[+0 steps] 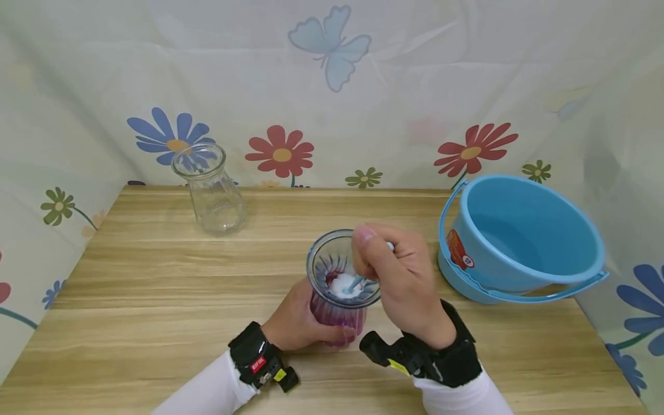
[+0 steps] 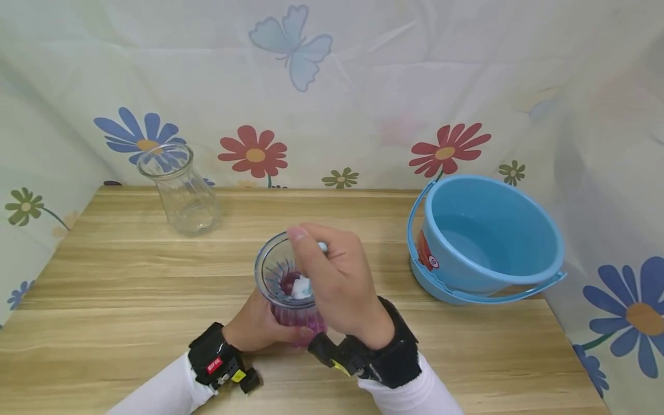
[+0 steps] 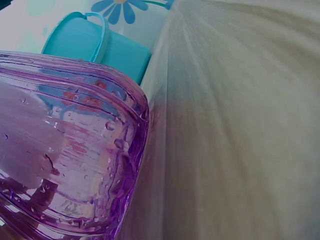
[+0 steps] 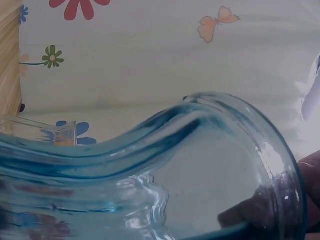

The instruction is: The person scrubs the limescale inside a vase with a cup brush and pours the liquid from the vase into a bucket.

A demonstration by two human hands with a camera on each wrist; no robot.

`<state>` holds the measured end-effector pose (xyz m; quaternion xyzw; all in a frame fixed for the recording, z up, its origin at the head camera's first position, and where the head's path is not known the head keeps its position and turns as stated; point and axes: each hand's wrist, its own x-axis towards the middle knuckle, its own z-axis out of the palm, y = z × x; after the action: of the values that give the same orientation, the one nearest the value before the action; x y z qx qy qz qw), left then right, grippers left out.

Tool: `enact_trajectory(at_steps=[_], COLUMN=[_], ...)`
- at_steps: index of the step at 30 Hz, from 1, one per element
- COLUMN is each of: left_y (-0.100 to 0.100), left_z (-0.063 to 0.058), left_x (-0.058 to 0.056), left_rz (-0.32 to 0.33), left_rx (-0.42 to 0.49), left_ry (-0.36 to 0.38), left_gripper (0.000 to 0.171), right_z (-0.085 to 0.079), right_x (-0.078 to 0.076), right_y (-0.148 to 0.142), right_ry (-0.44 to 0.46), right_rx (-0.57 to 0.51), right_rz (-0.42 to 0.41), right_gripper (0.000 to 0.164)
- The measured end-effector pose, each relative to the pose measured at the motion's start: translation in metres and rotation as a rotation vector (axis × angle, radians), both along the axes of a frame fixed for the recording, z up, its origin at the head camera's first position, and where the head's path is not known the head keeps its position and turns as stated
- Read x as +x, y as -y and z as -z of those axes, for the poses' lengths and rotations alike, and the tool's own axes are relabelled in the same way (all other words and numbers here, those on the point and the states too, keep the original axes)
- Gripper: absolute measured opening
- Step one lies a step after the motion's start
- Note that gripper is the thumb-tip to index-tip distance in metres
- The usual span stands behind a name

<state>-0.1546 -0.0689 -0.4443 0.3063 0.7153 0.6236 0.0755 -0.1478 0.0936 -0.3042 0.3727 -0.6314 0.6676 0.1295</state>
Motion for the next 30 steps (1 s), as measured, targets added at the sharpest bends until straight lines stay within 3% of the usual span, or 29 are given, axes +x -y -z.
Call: enact_trajectory(at_steps=[8, 16, 25, 30], left_y=[0.0, 0.0, -0.001, -0.001], left_z=[0.002, 0.001, 0.033, 0.034], left_x=[-0.001, -0.001, -0.009, -0.011], left_rz=[-0.001, -0.002, -0.035, -0.046], left_rx=[-0.006, 0.012, -0.03, -0.054], left_ry=[-0.018, -0.003, -0.021, -0.02], left_gripper=[0.083, 0.082, 0.085, 0.085], right_z=[0.002, -0.001, -0.004, -0.004], right_x=[-0.001, 0.0, 0.002, 0.003], right_y=[-0.002, -0.001, -0.002, -0.008], right_ry=[0.047, 0.025, -0.021, -0.043], right_rx=[0.084, 0.0, -0.174, -0.212], right_rz=[0.009, -0.012, -0.093, -0.122], right_gripper=[0.041, 0.038, 0.034, 0.031])
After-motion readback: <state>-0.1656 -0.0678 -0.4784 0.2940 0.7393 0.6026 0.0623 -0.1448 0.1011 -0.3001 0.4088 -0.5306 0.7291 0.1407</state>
